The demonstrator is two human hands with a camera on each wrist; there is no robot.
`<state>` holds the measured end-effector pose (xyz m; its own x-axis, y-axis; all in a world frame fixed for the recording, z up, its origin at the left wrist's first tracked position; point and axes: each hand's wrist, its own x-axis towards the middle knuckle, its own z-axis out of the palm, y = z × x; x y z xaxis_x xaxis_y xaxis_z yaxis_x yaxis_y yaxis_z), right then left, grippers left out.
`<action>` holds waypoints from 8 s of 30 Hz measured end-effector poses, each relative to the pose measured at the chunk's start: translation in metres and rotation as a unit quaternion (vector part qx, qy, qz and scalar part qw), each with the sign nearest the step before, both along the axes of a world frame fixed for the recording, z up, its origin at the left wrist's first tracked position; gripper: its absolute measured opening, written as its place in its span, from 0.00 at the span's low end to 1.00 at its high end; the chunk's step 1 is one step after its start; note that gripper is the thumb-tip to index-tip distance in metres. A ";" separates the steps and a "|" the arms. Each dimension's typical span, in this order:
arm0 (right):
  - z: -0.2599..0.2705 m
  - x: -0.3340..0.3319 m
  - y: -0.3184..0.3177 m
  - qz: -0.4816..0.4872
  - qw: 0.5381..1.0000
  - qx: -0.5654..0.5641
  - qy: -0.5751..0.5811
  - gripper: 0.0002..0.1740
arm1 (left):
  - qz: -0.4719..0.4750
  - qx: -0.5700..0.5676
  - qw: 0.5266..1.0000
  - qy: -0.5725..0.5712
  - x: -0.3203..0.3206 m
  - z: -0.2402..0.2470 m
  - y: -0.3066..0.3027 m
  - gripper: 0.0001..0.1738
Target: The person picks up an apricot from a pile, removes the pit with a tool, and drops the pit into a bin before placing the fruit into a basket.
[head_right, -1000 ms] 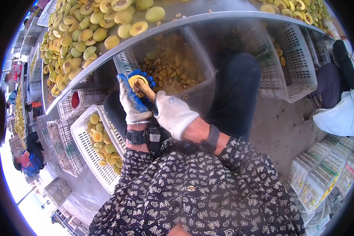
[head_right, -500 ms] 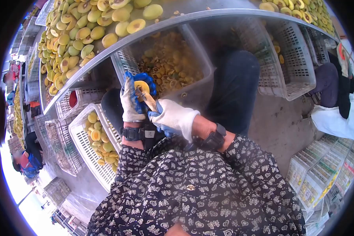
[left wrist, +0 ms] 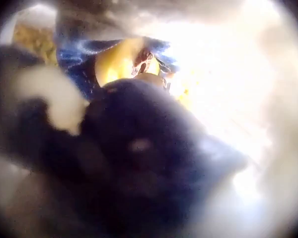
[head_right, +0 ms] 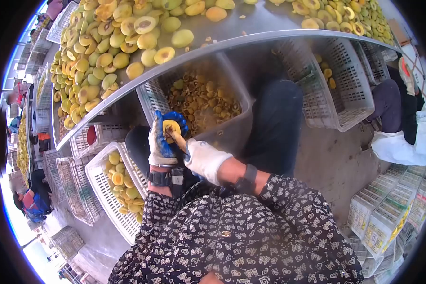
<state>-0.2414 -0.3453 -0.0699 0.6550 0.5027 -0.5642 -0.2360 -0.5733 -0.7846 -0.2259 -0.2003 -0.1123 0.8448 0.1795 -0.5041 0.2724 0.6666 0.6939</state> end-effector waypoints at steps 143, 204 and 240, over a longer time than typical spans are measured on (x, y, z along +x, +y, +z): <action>-0.025 0.048 -0.034 -0.168 0.978 0.115 -0.055 0.09 | 0.041 -0.256 0.944 -0.202 0.048 0.065 0.081 0.28; -0.047 -0.004 -0.024 -0.110 0.649 0.382 0.649 0.10 | -0.185 -0.002 0.976 0.115 0.001 -0.010 0.017 0.27; -0.010 0.036 -0.035 0.178 0.907 -0.213 -0.315 0.10 | 0.056 0.137 0.989 -0.019 0.032 -0.024 0.021 0.31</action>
<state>-0.2057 -0.3806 -0.0799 0.7535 0.5705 -0.3269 0.4431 -0.8079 -0.3885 -0.1936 -0.1795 -0.1367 0.8294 0.3982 -0.3917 0.1779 0.4764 0.8611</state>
